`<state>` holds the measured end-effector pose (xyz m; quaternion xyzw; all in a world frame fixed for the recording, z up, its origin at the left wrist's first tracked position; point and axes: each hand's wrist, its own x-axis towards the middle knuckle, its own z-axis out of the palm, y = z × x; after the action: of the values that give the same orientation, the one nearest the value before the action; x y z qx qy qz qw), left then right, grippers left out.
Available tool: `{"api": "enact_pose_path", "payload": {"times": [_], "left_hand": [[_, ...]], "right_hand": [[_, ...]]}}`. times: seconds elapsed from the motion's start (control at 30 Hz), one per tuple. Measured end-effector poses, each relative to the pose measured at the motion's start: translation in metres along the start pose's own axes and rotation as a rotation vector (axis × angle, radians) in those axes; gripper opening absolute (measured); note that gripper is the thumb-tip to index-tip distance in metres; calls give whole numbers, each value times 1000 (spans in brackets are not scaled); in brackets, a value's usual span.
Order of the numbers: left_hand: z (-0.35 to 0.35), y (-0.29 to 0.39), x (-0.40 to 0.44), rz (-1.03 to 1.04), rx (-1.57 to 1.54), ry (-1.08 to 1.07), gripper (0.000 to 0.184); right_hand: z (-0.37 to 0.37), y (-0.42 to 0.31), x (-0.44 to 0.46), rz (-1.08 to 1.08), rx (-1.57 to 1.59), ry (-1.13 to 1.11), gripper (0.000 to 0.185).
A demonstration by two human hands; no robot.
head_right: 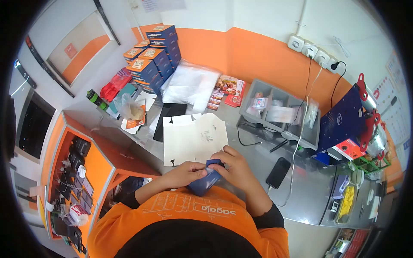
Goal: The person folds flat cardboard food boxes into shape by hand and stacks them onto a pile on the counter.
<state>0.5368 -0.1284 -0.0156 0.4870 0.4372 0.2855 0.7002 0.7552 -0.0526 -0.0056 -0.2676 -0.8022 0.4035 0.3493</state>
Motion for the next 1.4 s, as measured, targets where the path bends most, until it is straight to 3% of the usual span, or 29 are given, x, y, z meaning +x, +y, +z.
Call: {"api": "enact_pose_path", "payload": {"times": [0.07, 0.23, 0.33, 0.47, 0.63, 0.87, 0.97, 1.07, 1.17, 1.2, 1.3, 1.33, 1.4], "left_hand": [[2, -2, 2, -23, -11, -82, 45], [0, -1, 6, -209, -46, -247, 43], [-2, -7, 8, -194, -31, -329, 48], [2, -3, 7, -137, 51, -294, 58], [3, -3, 8, -108, 76, -254, 64], [0, 8, 11, -176, 308, -286, 48], [-10, 0, 9, -10, 142, -191, 45], [-18, 10, 2, 116, -89, -69, 38], [-36, -11, 7, 232, -234, -29, 38], [-41, -16, 8, 250, -221, -90, 38], [-39, -30, 14, 300, -280, -131, 40], [-44, -37, 17, 303, -252, -196, 49], [-50, -36, 17, 102, 144, -159, 52]], "right_hand": [[9, 1, -8, 35, 30, 127, 25], [1, 0, -20, -11, -36, 27, 24], [-6, 0, -26, 13, 13, -24, 23], [-9, -8, -28, 110, 40, -32, 19], [-5, -3, -31, 11, 17, -79, 19], [-16, -4, -35, 15, 48, -187, 17], [-36, 4, -42, -1, 292, -141, 23], [-28, 60, -57, 114, 364, 452, 38], [-19, 99, -72, 468, 428, 463, 46], [-20, 79, -68, 597, 647, 457, 50], [-17, 78, -65, 458, 1088, 456, 47], [-21, 76, -64, 409, 1177, 484, 31], [-34, 78, -69, 284, 1104, 503, 28]]}}
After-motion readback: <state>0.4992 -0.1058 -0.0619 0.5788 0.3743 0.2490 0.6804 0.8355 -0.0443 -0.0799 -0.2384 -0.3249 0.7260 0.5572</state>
